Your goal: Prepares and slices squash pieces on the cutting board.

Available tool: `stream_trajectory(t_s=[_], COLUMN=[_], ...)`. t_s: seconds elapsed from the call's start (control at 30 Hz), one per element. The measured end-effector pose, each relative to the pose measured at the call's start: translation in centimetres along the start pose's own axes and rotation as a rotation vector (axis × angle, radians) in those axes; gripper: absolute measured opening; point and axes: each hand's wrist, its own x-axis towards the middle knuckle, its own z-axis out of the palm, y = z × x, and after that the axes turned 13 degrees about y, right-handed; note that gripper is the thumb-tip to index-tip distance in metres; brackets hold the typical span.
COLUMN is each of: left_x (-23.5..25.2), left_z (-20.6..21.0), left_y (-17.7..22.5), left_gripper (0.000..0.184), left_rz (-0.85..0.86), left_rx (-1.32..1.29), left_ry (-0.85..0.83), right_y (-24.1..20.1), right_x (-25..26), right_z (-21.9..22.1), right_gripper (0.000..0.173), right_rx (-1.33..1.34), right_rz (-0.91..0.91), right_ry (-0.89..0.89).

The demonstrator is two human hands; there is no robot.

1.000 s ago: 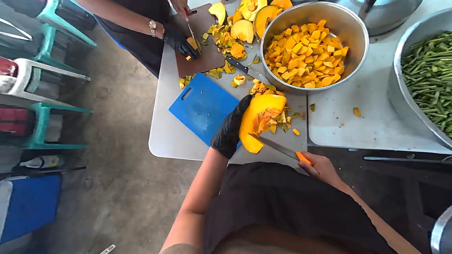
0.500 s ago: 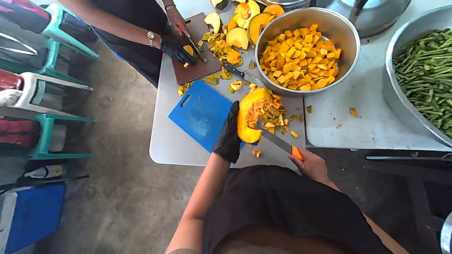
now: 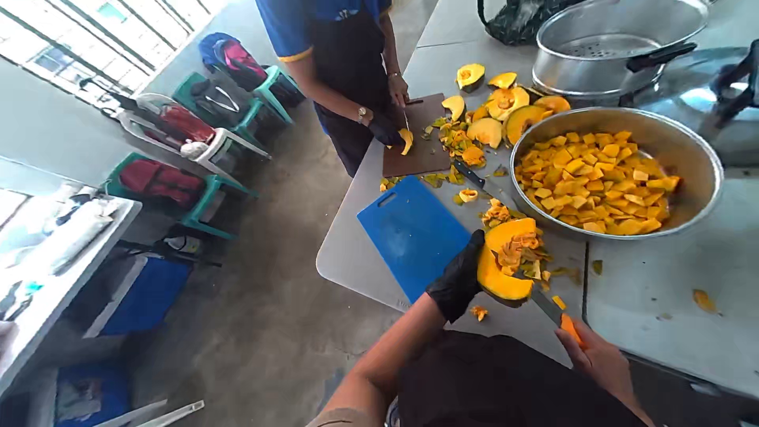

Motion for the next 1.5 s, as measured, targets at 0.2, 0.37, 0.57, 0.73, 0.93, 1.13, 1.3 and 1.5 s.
stream_trajectory(t_s=[0.2,0.37,0.57,0.73,0.93,1.13,1.3,1.5], left_x=[-1.6,-1.8,-1.6,-2.3,-1.9,-1.7,-1.8,-1.7], left_z=[-1.7,-2.8,-1.6,-0.6,-1.3,-0.6,0.7,0.2], left_y=[2.1,0.2,-0.8,0.1,1.5,0.0,-1.0,-0.4], left_gripper=[0.047,0.054,0.052,0.051,0.036,0.054,0.051,0.052], left_rz=[0.166,0.36,0.338,0.183,0.185,0.097,0.063,0.16], left_rx=[0.481,0.597,0.42,0.273,0.259,0.306,0.098,0.267], left_ry=[-0.006,-0.031,0.097,0.092,-0.019,0.029,0.067,0.084], right_y=[0.8,0.0,-1.5,-1.6,1.5,0.0,-1.1,1.8], right_x=[0.3,0.9,-0.1,0.0,1.5,1.5,1.2,1.6], right_z=[-2.2,-1.3,1.2,0.1,-2.1,-0.9,1.3,0.0], right_gripper=[0.077,0.076,0.075,0.08,0.059,0.061,0.069,0.075], right_rx=[0.131,0.016,-0.039,0.042,0.439,0.012,-0.02,0.243], right_rz=[-0.025,0.019,0.017,0.065,0.142,0.013,0.034,0.078], right_ry=[-0.216,-0.042,0.193,0.095,-0.322,0.119,0.269,-0.141])
